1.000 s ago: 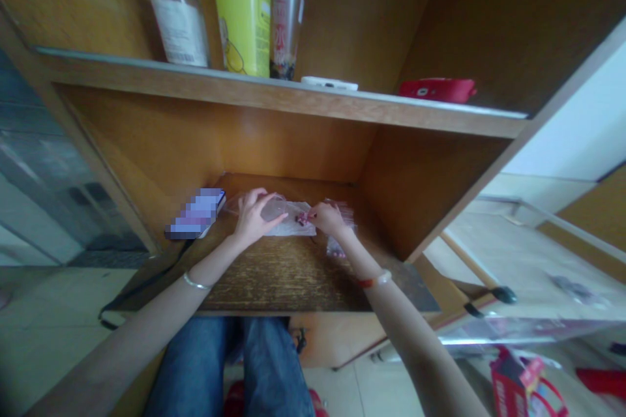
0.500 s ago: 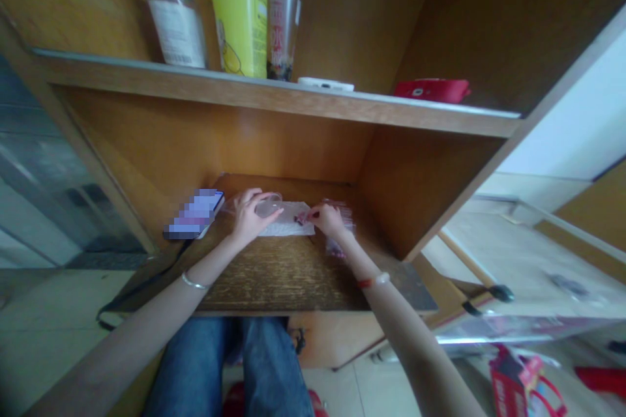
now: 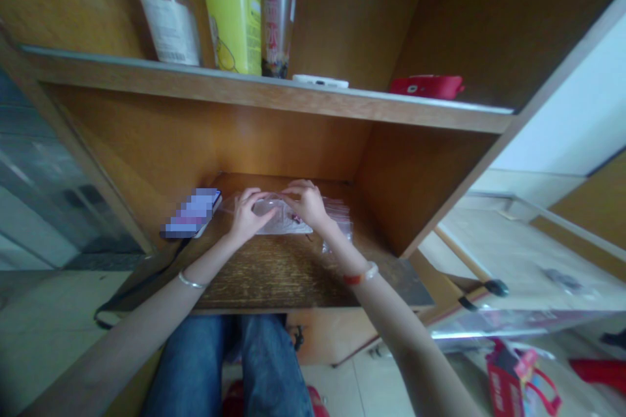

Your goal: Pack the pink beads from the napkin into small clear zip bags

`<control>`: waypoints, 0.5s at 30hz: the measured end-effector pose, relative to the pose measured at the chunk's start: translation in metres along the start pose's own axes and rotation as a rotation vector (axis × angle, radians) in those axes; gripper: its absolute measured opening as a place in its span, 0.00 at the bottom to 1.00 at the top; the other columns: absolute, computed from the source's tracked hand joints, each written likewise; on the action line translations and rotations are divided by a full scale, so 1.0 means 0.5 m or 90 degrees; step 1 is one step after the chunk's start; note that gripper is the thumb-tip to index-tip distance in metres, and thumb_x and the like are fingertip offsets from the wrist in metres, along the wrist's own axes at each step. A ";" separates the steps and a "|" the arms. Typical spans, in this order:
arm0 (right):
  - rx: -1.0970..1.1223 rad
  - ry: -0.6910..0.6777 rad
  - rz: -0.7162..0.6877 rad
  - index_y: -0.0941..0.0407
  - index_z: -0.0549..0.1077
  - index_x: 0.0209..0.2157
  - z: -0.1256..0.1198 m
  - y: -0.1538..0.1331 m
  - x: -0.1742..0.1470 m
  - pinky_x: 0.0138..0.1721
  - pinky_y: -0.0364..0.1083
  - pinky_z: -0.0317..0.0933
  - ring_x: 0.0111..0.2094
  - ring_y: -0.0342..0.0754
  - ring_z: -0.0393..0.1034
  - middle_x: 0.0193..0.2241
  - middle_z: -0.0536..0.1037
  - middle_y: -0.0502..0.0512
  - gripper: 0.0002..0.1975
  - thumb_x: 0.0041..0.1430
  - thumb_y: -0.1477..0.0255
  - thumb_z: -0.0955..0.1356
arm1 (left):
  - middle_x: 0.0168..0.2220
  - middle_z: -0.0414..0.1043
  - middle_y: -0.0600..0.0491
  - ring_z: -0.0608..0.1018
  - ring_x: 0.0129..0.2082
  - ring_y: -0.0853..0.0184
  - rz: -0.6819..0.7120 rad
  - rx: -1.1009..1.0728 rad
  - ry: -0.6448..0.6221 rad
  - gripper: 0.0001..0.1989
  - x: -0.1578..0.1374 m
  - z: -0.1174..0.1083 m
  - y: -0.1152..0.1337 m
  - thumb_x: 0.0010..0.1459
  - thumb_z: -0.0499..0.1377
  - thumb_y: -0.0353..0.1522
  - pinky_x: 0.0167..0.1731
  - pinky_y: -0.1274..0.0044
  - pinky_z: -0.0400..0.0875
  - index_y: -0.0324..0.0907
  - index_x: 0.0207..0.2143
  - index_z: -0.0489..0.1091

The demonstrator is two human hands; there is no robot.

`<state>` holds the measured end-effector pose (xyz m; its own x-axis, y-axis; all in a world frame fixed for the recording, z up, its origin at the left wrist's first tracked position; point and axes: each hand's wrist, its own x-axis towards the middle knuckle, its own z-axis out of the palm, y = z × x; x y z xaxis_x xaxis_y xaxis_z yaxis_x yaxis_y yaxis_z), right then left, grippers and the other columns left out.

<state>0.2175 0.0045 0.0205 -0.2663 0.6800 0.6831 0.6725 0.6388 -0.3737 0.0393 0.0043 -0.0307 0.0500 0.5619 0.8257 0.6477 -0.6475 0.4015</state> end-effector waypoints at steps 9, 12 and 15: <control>0.011 -0.081 0.099 0.53 0.78 0.35 -0.003 0.057 -0.029 0.39 0.44 0.64 0.37 0.47 0.73 0.35 0.79 0.54 0.08 0.55 0.69 0.68 | 0.38 0.70 0.51 0.74 0.40 0.63 -0.016 -0.056 0.021 0.14 0.004 0.006 -0.006 0.47 0.66 0.37 0.43 0.70 0.68 0.43 0.36 0.72; -0.078 -0.198 0.173 0.53 0.79 0.34 -0.012 0.072 -0.055 0.35 0.42 0.63 0.32 0.47 0.73 0.31 0.80 0.54 0.08 0.55 0.67 0.68 | 0.37 0.69 0.51 0.74 0.39 0.63 -0.041 -0.063 0.030 0.13 0.004 0.008 -0.008 0.48 0.65 0.37 0.42 0.70 0.69 0.43 0.36 0.72; -0.126 -0.230 0.180 0.53 0.79 0.34 -0.020 0.075 -0.086 0.36 0.43 0.63 0.32 0.48 0.73 0.31 0.80 0.55 0.10 0.58 0.68 0.66 | 0.37 0.69 0.51 0.74 0.38 0.64 -0.056 -0.064 0.045 0.13 0.004 0.007 -0.008 0.48 0.65 0.38 0.40 0.70 0.70 0.43 0.36 0.72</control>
<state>0.2611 -0.0043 -0.0167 -0.2538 0.9203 0.2977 0.8616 0.3550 -0.3628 0.0395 0.0100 -0.0322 -0.0598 0.5831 0.8102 0.5682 -0.6474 0.5079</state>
